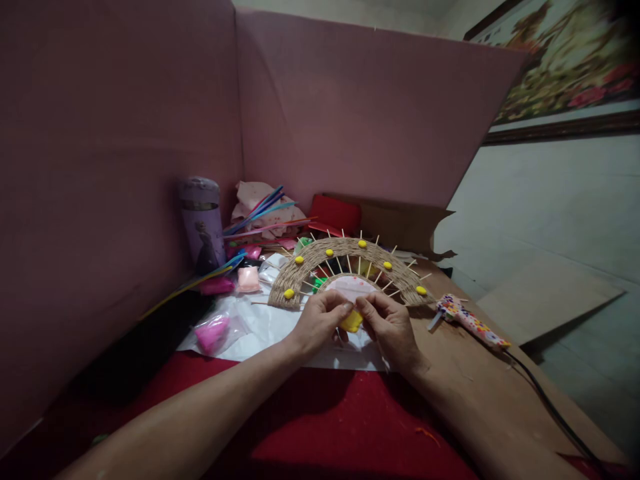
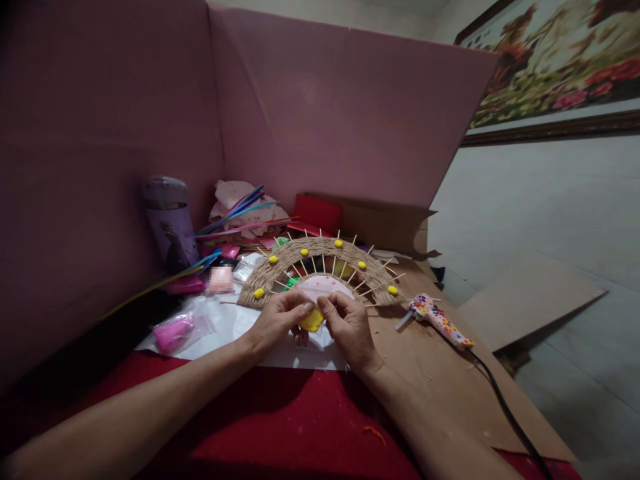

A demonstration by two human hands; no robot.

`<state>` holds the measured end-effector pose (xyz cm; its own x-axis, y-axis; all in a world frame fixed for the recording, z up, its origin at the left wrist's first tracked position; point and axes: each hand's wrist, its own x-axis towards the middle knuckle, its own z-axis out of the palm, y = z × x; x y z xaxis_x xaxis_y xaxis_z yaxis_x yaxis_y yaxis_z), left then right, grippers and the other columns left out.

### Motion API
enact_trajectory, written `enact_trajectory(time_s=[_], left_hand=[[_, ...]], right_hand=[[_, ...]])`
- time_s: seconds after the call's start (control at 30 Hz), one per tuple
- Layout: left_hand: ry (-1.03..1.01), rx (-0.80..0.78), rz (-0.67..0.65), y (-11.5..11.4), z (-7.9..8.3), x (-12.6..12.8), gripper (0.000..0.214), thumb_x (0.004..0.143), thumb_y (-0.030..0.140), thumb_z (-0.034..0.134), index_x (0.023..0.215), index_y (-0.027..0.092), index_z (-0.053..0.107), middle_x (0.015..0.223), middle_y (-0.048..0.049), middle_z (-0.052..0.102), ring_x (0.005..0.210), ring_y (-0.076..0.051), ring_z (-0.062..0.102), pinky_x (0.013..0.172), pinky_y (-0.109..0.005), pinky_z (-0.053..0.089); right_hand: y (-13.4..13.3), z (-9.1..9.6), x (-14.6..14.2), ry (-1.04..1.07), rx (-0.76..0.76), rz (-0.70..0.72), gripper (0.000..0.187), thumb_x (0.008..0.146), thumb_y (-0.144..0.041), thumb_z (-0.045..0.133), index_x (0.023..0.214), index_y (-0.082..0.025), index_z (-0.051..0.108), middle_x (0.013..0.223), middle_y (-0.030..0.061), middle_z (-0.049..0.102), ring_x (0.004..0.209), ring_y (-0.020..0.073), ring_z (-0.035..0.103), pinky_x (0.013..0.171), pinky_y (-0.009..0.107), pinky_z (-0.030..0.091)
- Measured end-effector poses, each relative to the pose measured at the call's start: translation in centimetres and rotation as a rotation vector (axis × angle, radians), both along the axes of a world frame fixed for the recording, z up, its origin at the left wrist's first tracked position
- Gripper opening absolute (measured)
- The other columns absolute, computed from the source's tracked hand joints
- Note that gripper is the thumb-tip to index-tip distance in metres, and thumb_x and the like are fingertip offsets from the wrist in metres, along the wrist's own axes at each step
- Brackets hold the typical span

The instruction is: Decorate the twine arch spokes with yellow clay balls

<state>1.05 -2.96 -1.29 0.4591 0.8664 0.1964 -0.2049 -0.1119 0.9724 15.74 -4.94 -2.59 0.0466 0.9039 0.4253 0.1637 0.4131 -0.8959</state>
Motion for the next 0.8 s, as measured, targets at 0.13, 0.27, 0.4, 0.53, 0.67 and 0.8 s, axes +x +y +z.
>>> enact_trajectory(time_s=[0.13,0.27,0.4,0.53,0.67,0.8], left_hand=[[-0.013,0.006,0.010,-0.06,-0.01,-0.02,0.031,0.070,0.043,0.063,0.070,0.013,0.055,0.057,-0.0002,0.058,0.040,-0.008,0.052,0.037,-0.020,0.041],[-0.013,0.013,0.011,-0.03,-0.05,-0.05,0.032,0.070,0.043,0.063,0.070,0.012,0.056,0.058,-0.0006,0.058,0.040,-0.008,0.052,0.037,-0.019,0.041],[0.004,-0.008,0.007,-0.07,0.12,-0.10,0.036,0.070,0.047,0.064,0.073,0.012,0.057,0.060,-0.0013,0.059,0.040,-0.008,0.052,0.036,-0.019,0.039],[0.009,-0.008,0.025,-0.12,0.34,-0.16,0.039,0.071,0.050,0.063,0.073,0.012,0.055,0.060,-0.0019,0.060,0.042,-0.008,0.052,0.038,-0.018,0.040],[-0.012,0.020,0.077,0.05,0.17,-0.11,0.037,0.073,0.049,0.061,0.073,0.013,0.056,0.059,0.0002,0.057,0.042,-0.008,0.051,0.037,-0.018,0.041],[-0.017,0.012,0.109,0.22,-0.04,-0.04,0.036,0.071,0.049,0.062,0.071,0.013,0.055,0.058,0.0012,0.054,0.043,-0.008,0.051,0.036,-0.018,0.041]], right_hand=[[-0.12,0.19,-0.07,-0.005,0.005,-0.003,0.031,0.082,-0.039,0.060,0.062,-0.018,0.051,0.046,-0.0069,0.039,0.040,0.0060,0.030,0.037,0.020,0.022],[-0.21,0.30,-0.10,-0.002,0.003,-0.007,0.032,0.082,-0.040,0.060,0.061,-0.018,0.050,0.046,-0.0069,0.039,0.039,0.0061,0.030,0.036,0.020,0.023],[-0.14,0.15,-0.01,-0.006,-0.002,-0.018,0.032,0.082,-0.042,0.060,0.061,-0.018,0.050,0.047,-0.0066,0.039,0.040,0.0063,0.030,0.036,0.020,0.023],[-0.07,-0.01,0.04,-0.006,-0.004,-0.022,0.033,0.081,-0.043,0.060,0.061,-0.018,0.051,0.047,-0.0065,0.039,0.040,0.0065,0.030,0.036,0.020,0.022],[-0.03,-0.05,0.02,0.000,-0.009,-0.008,0.031,0.081,-0.042,0.061,0.063,-0.017,0.053,0.049,-0.0062,0.040,0.040,0.0061,0.031,0.037,0.020,0.023],[-0.09,0.06,-0.07,-0.006,-0.022,0.037,0.033,0.081,-0.045,0.059,0.064,-0.017,0.054,0.050,-0.0057,0.040,0.042,0.0063,0.031,0.038,0.020,0.024]])
